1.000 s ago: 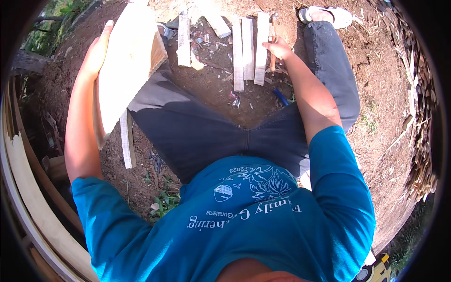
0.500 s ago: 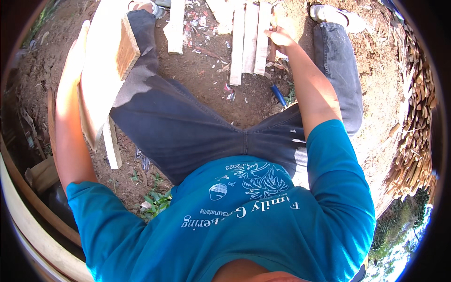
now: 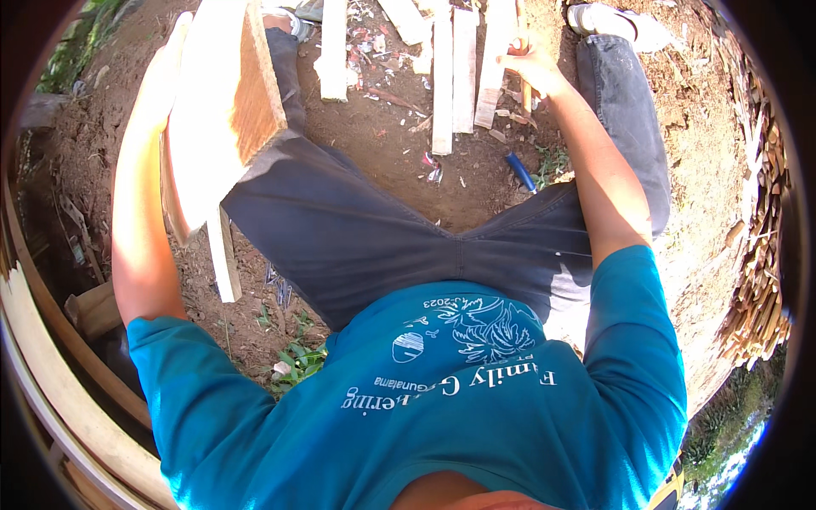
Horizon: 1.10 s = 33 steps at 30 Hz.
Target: The person sits on the ground, hammers nails into a wood plank, and then scrapes the edge of another piece of wood using a small knife.
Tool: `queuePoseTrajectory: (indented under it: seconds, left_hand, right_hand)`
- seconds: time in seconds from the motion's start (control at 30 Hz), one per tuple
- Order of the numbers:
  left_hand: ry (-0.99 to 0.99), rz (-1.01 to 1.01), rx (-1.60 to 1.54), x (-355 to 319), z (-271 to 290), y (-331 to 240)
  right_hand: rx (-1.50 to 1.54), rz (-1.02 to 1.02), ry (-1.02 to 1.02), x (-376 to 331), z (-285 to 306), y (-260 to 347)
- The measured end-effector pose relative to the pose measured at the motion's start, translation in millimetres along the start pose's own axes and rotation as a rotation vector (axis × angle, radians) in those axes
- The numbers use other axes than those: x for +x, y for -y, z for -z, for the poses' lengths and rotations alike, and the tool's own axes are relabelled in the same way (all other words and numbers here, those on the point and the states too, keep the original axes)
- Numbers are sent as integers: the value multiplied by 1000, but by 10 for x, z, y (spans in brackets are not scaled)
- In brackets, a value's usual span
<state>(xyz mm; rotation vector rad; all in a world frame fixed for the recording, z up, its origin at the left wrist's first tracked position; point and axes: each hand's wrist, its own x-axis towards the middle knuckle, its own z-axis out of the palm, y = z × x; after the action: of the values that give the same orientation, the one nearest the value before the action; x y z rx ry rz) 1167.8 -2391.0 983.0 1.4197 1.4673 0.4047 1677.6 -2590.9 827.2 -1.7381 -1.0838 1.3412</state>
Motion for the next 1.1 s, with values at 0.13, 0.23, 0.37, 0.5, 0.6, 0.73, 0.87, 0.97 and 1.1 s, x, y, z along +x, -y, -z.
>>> queuePoseTrajectory:
  seconds: [0.13,0.23,0.37,0.5,0.6,0.73,0.87,0.97,1.1]
  left_hand:
    - [-63,-264,123,-185,103,-358]
    - [17,-398,138,-81,-198,-578]
    - [153,-442,227,-251,-539,-1113]
    - [331,-389,348,-361,-1057,-1252]
    - [420,-311,413,-194,-1363,-1341]
    - [478,-196,477,32,-1606,-1574]
    - [500,-116,513,132,-1857,-1559]
    - [491,-82,525,157,-1947,-1546]
    - [497,-49,523,262,-2109,-1504]
  right_hand:
    - [-20,208,81,-286,-21,566]
    - [14,222,34,-782,-93,922]
    - [37,220,-64,-928,-118,563]
    - [-46,194,-107,-848,-222,242]
    - [-170,146,-138,-813,-188,255]
    - [-230,200,-204,-756,-96,162]
    - [-269,166,-237,-777,1,160]
    - [-292,180,-254,-794,15,206]
    - [-249,211,-251,-741,24,131]
